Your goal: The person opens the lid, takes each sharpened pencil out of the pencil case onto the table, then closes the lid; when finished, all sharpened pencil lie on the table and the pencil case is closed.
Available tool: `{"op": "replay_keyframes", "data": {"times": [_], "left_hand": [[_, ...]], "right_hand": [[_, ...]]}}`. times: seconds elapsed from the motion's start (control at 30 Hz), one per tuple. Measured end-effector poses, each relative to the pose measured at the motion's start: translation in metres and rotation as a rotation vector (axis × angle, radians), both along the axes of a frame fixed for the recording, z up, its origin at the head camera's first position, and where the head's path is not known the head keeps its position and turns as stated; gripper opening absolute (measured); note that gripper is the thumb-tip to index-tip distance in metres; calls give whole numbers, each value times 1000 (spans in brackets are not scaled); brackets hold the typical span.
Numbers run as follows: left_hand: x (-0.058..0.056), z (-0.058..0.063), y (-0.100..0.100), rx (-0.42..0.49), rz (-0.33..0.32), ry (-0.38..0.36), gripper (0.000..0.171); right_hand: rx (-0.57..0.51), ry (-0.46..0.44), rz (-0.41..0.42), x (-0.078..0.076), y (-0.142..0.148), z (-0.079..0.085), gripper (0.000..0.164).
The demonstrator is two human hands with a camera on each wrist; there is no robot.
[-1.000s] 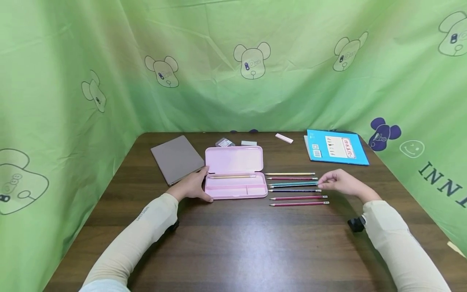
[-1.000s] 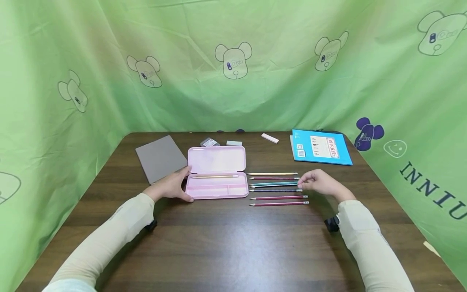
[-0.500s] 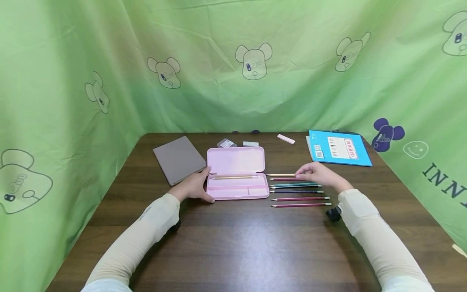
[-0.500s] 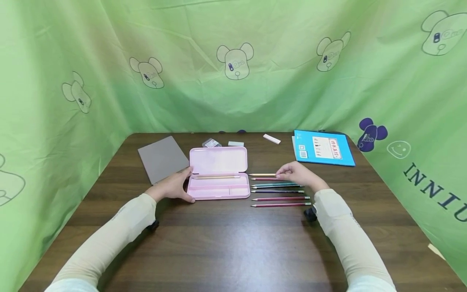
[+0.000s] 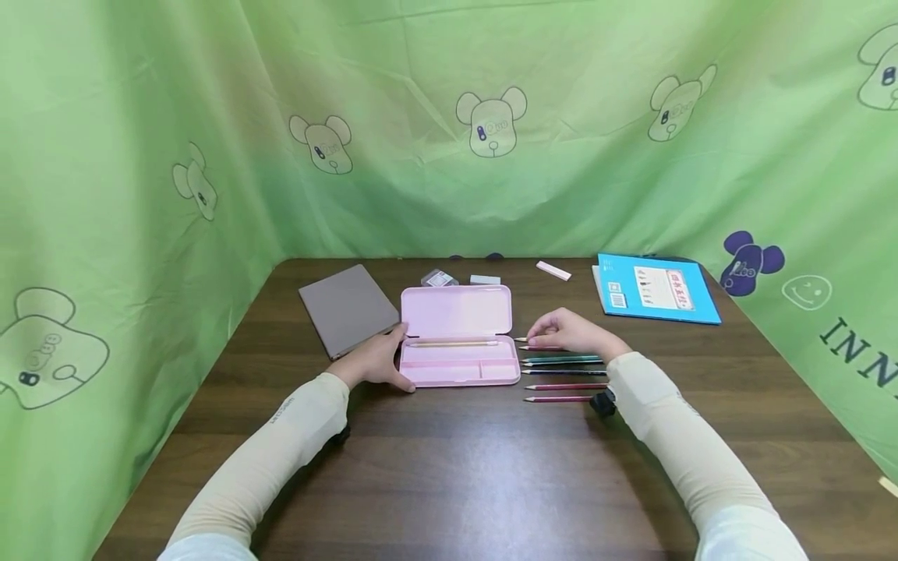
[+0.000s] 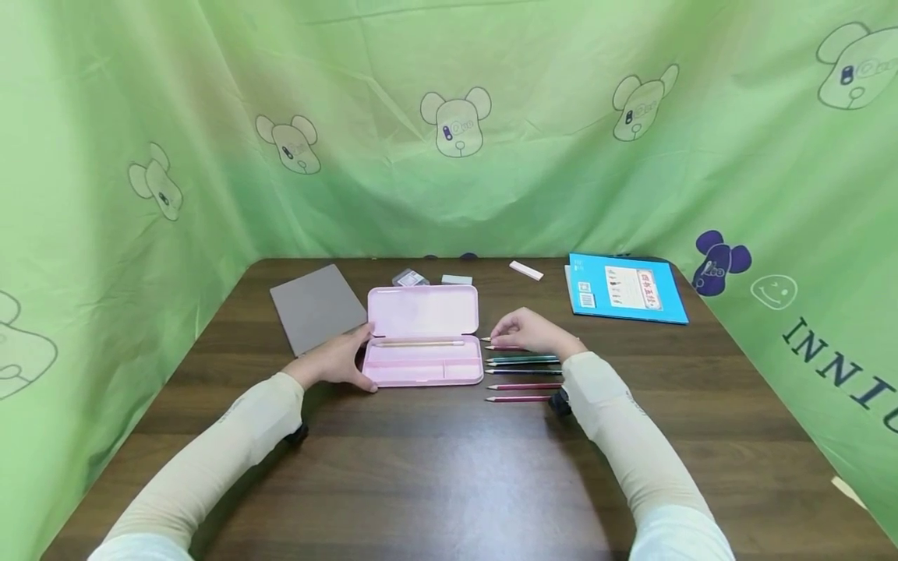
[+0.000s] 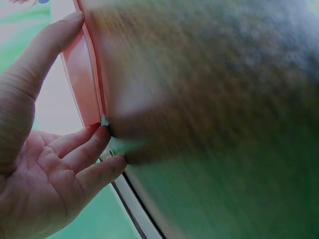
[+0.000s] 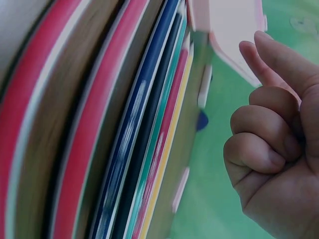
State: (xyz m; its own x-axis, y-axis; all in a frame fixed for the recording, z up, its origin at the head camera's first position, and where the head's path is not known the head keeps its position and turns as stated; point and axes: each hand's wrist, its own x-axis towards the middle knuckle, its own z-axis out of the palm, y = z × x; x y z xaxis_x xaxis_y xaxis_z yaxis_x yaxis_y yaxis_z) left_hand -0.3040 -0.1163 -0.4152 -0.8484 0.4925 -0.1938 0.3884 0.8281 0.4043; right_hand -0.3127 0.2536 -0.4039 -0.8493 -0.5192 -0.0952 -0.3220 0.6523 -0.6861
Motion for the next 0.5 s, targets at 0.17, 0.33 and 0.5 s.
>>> {"op": "replay_keyframes", "data": {"times": [0.17,0.33,0.5], "left_hand": [[0,-1,1,-5,8,-2,120],[2,-2,1,-4,30,-14,119],[2,-4,2,6,31,-4,119]], "right_hand": [[-6,30,54,-7,-22,-7,19],[27,51,97,-11,-39,-10,20],[76,61,139,-13,-50,-12,23]]}}
